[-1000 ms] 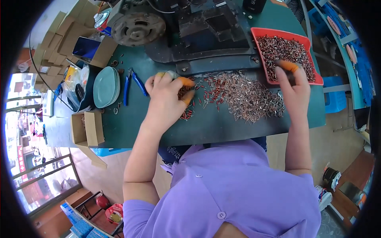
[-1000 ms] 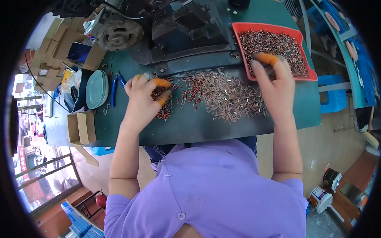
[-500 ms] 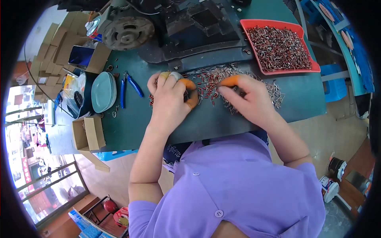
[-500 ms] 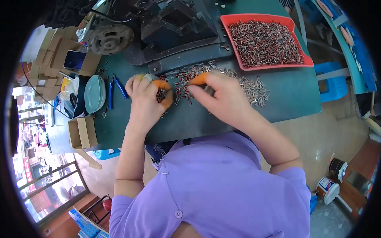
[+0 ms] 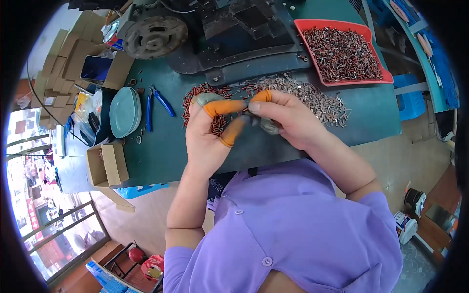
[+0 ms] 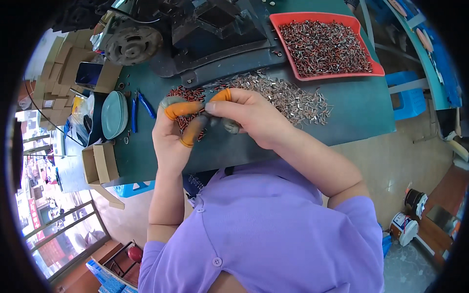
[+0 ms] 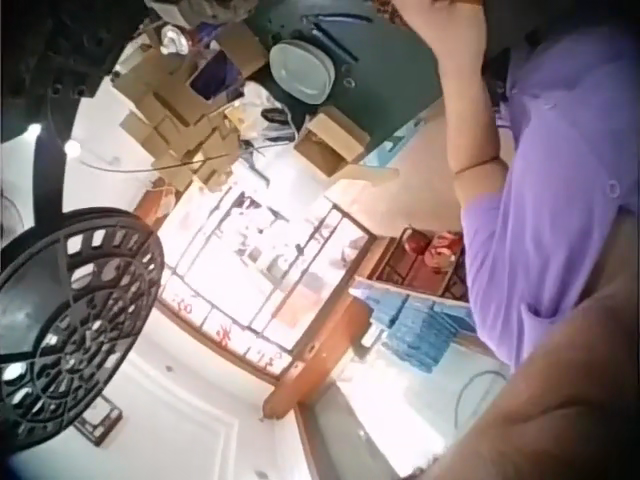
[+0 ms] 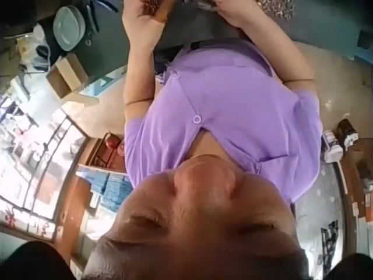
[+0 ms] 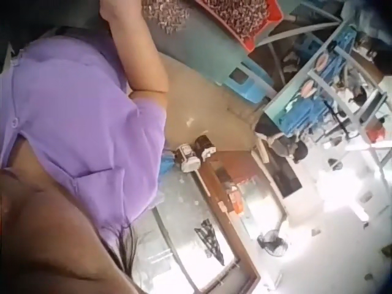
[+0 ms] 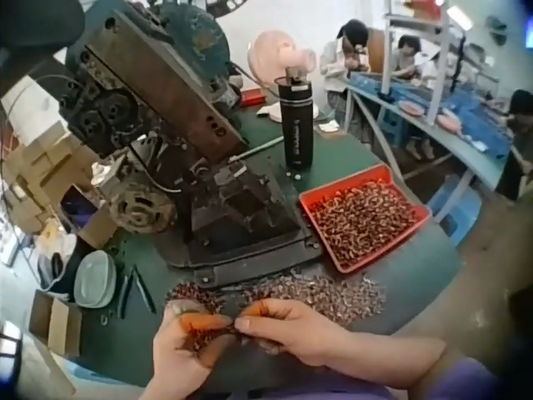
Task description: Manually assemble and sort small electronic pins and components on a workbench.
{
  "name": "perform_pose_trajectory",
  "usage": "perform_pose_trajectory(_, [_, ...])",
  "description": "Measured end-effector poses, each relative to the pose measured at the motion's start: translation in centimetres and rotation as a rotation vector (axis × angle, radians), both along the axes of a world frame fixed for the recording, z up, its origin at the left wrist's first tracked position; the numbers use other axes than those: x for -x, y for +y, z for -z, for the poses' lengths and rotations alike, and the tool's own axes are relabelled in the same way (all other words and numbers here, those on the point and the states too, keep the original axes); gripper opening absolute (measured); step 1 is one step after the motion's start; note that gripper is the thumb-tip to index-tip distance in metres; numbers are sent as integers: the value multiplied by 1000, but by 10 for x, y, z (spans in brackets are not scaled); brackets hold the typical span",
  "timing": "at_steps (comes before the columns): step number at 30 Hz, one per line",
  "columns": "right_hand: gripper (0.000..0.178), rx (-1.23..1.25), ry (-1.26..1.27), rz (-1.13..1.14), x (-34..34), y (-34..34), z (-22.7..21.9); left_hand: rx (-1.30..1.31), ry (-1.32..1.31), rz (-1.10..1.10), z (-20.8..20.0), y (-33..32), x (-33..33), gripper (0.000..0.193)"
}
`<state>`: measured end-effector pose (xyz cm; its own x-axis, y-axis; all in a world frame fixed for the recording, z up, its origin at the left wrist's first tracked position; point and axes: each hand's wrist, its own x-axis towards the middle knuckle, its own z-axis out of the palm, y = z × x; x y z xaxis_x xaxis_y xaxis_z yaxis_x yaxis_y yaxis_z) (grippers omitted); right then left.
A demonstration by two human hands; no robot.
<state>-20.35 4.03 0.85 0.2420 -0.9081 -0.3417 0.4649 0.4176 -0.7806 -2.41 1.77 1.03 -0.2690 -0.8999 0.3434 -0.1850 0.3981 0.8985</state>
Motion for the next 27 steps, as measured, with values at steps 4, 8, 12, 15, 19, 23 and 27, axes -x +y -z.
perform_pose_trajectory(4, [16,213,238,-122,4,0,-3,-39,23,7,5,5,-13,23])
perform_pose_trajectory(8, [13,1006,1297,-211,21,-10,3,-36,-20,-64,8,8,-24,21])
perform_pose_trajectory(12, [15,1198,1437,-224,12,-19,15,-88,55,-121,10,10,-25,20])
perform_pose_trajectory(15, [16,1197,1478,-299,6,-22,17,-51,18,-117,13,11,-27,20])
perform_pose_trajectory(19, [17,1184,1472,-330,5,-15,15,-55,29,-118,14,15,-29,21])
perform_pose_trajectory(23, [19,974,1371,-355,14,3,5,-88,42,-131,16,18,-33,20])
perform_pose_trajectory(27, [19,905,1335,-287,28,15,4,-83,30,-132,15,20,-36,19])
